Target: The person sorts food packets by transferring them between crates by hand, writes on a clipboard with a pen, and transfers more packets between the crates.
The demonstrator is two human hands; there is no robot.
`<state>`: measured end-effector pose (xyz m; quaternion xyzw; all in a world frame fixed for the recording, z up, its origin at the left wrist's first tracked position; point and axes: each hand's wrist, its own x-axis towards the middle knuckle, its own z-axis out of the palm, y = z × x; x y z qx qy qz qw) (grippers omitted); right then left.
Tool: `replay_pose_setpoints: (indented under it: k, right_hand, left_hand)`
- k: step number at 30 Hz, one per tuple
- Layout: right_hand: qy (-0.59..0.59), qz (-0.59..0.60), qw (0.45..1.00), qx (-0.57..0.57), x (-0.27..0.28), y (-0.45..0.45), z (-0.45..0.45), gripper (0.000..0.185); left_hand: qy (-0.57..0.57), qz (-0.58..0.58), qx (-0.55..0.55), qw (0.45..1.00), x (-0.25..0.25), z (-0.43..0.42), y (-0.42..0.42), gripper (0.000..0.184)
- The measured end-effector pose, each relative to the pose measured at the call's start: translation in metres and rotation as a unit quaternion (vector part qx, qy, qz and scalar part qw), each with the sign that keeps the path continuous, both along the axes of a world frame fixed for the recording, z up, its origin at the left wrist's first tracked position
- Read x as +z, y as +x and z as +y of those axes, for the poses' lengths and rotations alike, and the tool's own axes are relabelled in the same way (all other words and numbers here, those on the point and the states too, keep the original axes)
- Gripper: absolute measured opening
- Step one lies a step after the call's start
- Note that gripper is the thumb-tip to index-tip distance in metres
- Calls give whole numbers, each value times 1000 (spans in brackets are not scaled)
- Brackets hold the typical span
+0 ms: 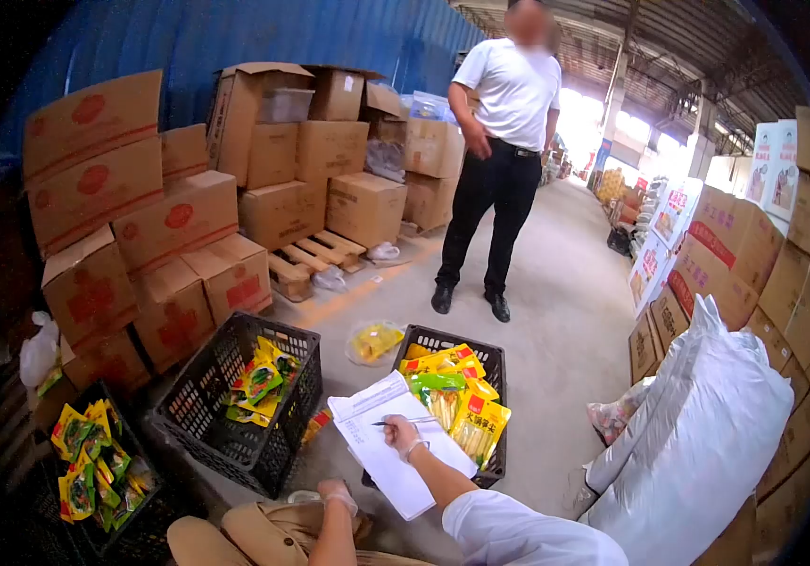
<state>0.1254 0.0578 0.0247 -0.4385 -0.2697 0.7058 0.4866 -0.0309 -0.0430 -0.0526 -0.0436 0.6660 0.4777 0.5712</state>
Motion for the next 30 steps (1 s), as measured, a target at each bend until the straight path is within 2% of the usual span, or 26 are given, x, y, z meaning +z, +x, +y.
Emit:
replay_pose_setpoints:
  k: [1, 3, 4, 8, 10, 14, 16, 20, 22, 26, 28, 30]
  right_hand:
    - [-3, 0, 1000, 4, 2, 0, 0, 9]
    - [1, 1, 1000, 3, 0, 0, 1, 10]
    - [5, 2, 1000, 4, -2, 0, 2, 10]
    - [0, -2, 1000, -3, -5, 1, 4, 11]
    - [6, -9, 1000, -6, -3, -1, 3, 11]
    - [4, -8, 1000, -13, -1, -1, 2, 10]
    - [-8, 0, 1000, -17, -2, -1, 2, 10]
    - [-5, -2, 1000, -5, -9, 1, 6, 10]
    - [12, -10, 1000, -2, -6, 1, 4, 11]
    - [2, 2, 1000, -4, 0, 0, 2, 10]
    - [11, 1, 1000, -10, -4, 0, 3, 11]
    - [9, 1, 1000, -9, -8, 4, 3, 10]
  left_hand:
    - [6, 47, -44, 998, 20, -6, 0, 19]
    - [17, 51, -33, 998, 77, -20, -1, 23]
    - [29, 55, -21, 998, 89, -25, -1, 29]
    - [26, 80, -43, 996, 50, -15, -2, 36]
    - [50, 108, -5, 993, 54, -16, -2, 31]
    - [65, 96, -32, 993, 24, -7, -2, 25]
    - [100, 96, 35, 990, 23, -7, 0, 16]
    - [77, 47, 15, 996, 49, -13, -5, 12]
    - [86, 110, -25, 990, 57, -14, -7, 15]
    - [69, 121, -24, 990, 34, -9, -4, 25]
    - [79, 42, 36, 995, 57, -16, -1, 26]
    - [76, 14, 49, 996, 48, -13, 1, 27]
